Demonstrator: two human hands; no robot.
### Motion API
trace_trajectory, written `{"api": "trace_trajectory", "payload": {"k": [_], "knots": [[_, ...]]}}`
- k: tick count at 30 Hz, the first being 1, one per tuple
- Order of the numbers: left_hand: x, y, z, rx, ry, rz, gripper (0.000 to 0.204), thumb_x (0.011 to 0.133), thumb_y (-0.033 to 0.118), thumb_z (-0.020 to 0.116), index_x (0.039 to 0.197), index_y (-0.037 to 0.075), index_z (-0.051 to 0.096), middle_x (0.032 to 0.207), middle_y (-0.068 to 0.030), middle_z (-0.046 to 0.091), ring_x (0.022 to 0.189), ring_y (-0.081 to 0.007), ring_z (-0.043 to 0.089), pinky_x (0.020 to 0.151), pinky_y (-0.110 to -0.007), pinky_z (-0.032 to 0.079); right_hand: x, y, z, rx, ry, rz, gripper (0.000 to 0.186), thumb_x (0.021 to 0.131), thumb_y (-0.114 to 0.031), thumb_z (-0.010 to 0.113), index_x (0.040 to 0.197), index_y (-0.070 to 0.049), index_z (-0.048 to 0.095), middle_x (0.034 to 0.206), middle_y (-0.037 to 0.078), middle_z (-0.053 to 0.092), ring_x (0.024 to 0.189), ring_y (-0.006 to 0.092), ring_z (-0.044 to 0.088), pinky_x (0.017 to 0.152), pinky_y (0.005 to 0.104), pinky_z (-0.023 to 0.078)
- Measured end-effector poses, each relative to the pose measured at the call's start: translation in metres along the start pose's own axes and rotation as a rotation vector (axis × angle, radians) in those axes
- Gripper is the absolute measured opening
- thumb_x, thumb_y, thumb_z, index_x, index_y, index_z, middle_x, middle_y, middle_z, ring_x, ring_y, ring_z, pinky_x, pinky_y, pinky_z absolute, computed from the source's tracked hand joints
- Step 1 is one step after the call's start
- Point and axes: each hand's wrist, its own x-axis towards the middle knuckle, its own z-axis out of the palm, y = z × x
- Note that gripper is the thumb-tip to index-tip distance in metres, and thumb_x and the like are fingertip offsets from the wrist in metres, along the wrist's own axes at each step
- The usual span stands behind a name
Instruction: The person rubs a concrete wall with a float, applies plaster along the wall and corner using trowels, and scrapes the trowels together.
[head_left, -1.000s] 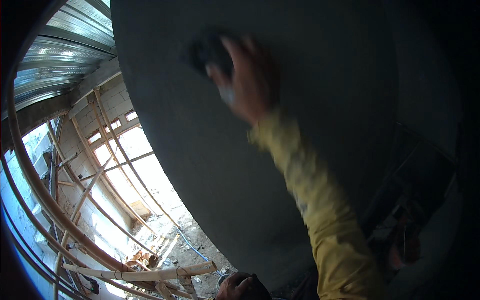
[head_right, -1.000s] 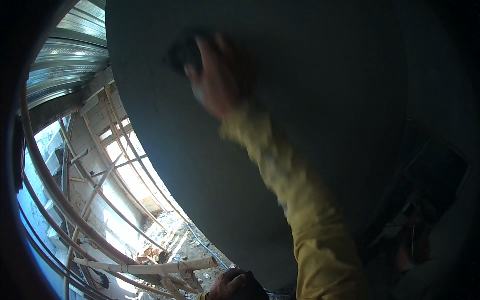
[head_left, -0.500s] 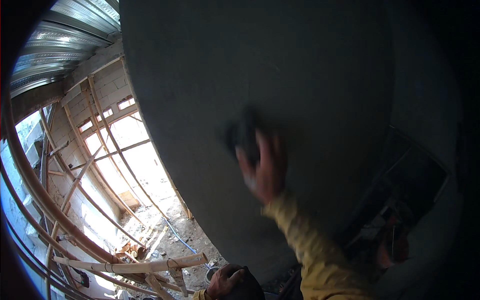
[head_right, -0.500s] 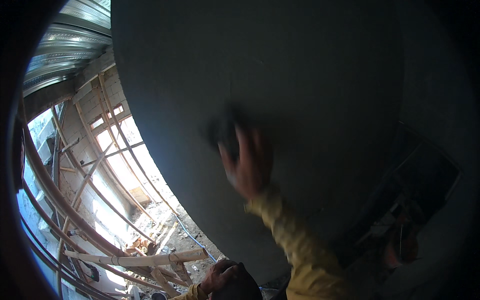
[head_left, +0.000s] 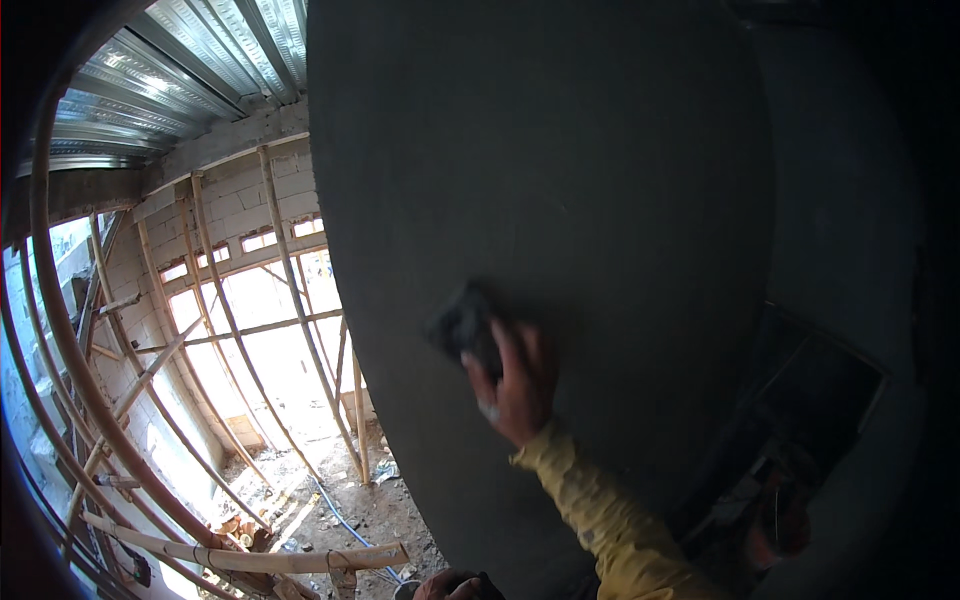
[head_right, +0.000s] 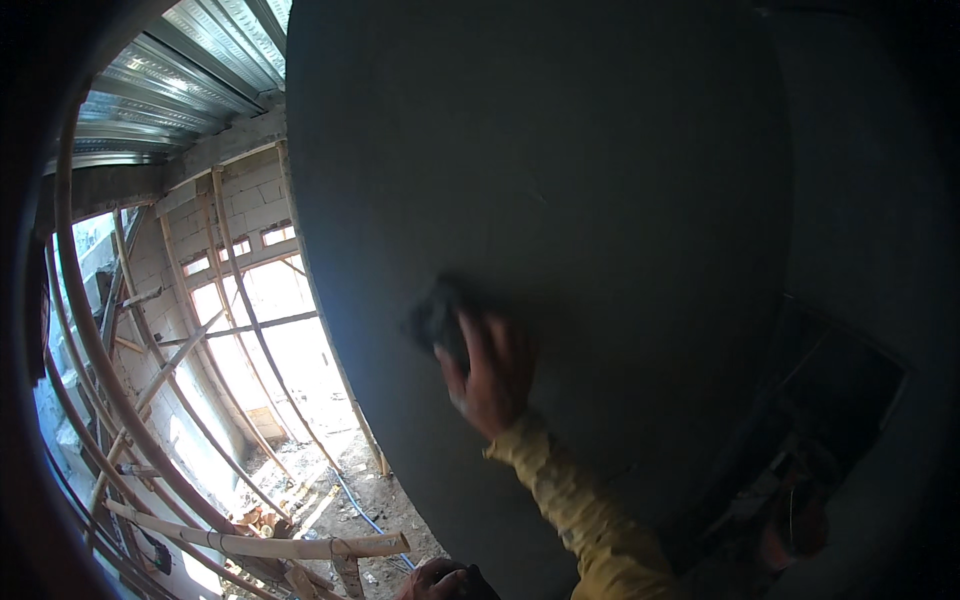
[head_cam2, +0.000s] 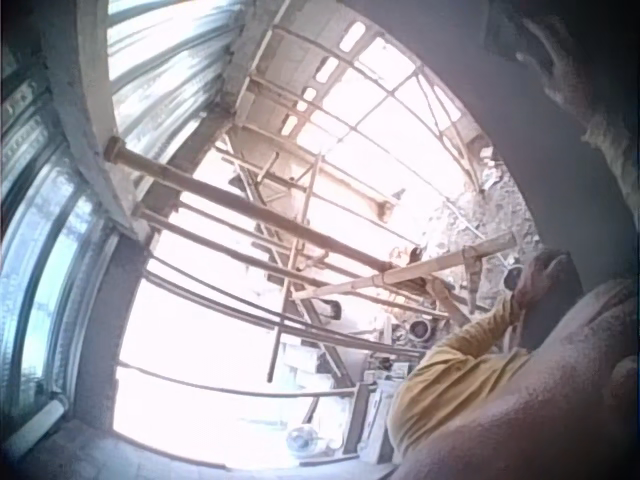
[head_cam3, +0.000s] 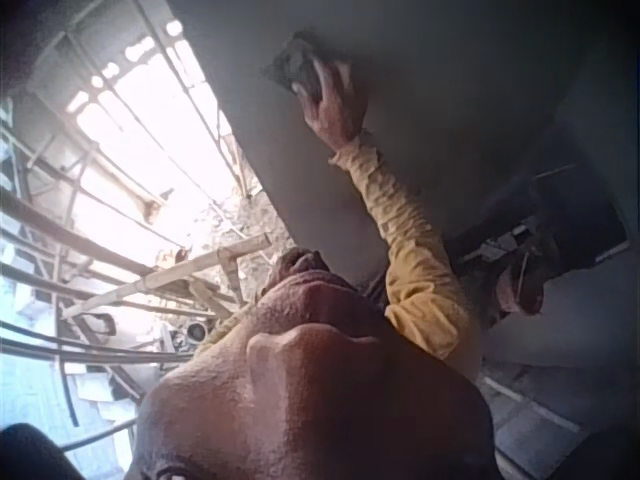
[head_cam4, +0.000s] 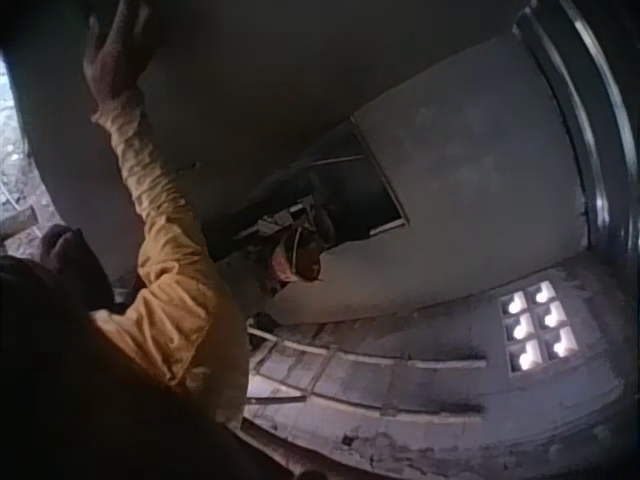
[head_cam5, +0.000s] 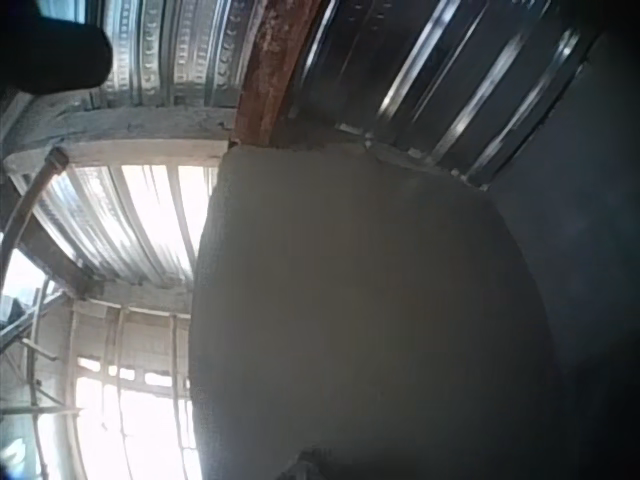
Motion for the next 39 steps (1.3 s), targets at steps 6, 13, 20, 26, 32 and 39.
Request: {"api": "trace_trajectory", "payload": {"k": [6, 13, 20, 26, 32, 39], "knots": [[0.001, 0.009, -0.002, 0.137, 0.046, -0.038, 0.042, 0.086, 0.046, 0.060, 0.097, 0.007, 0.070, 0.085, -0.0105, 0.070, 0.083, -0.0248, 0.067, 0.078, -0.039, 0.051, 0.252, 0.001, 0.010, -0.127, 0.270, -0.125, 0.054, 0.083, -0.040, 0.069, 0.120, -0.002, 0.058, 0.109, 0.024, 0.060, 0.101, 0.0407, 0.058, 0.087, 0.0453, 0.048], [0.012, -0.010, 0.004, 0.183, 0.084, -0.017, 0.038, 0.086, 0.043, 0.058, 0.090, 0.007, 0.071, 0.086, -0.0108, 0.070, 0.085, -0.0233, 0.066, 0.077, -0.038, 0.051, 0.306, -0.006, 0.012, -0.099, 0.188, -0.078, 0.050, 0.087, -0.032, 0.065, 0.121, 0.003, 0.054, 0.115, 0.025, 0.059, 0.107, 0.0403, 0.058, 0.092, 0.0449, 0.048], [0.009, -0.011, 0.003, 0.194, 0.024, 0.143, 0.037, 0.089, 0.036, 0.058, 0.098, 0.001, 0.068, 0.080, -0.0118, 0.066, 0.077, -0.0218, 0.064, 0.070, -0.036, 0.051, -0.032, -0.021, -0.005, 0.072, -0.208, -0.160, 0.057, 0.080, -0.025, 0.074, 0.128, -0.007, 0.051, 0.106, 0.016, 0.055, 0.090, 0.0325, 0.057, 0.077, 0.0453, 0.044], [0.006, -0.007, 0.003, 0.227, 0.019, 0.184, 0.039, 0.090, 0.036, 0.058, 0.101, 0.000, 0.067, 0.081, -0.0131, 0.067, 0.076, -0.0212, 0.065, 0.068, -0.035, 0.052, 0.068, -0.025, 0.022, -0.012, -0.058, -0.173, 0.055, 0.080, -0.029, 0.074, 0.126, -0.007, 0.053, 0.100, 0.014, 0.055, 0.085, 0.0310, 0.056, 0.073, 0.0431, 0.044], [0.012, 0.012, 0.006, 0.214, -0.006, 0.122, 0.041, 0.090, 0.037, 0.059, 0.107, 0.001, 0.067, 0.087, -0.0139, 0.069, 0.076, -0.0213, 0.066, 0.071, -0.035, 0.052, 0.278, -0.044, 0.031, 0.037, 0.210, -0.203, 0.049, 0.081, -0.034, 0.072, 0.113, -0.001, 0.054, 0.099, 0.023, 0.058, 0.086, 0.0406, 0.059, 0.072, 0.0468, 0.050], [0.013, 0.025, -0.001, 0.422, -0.148, 0.034, 0.042, 0.090, 0.042, 0.059, 0.109, 0.006, 0.068, 0.099, -0.0161, 0.067, 0.096, -0.0316, 0.064, 0.085, -0.038, 0.049, 0.036, -0.040, 0.042, 0.044, -0.094, -0.134, 0.054, 0.083, -0.028, 0.071, 0.125, -0.003, 0.050, 0.095, 0.014, 0.057, 0.083, 0.0323, 0.058, 0.069, 0.0433, 0.045]]}}
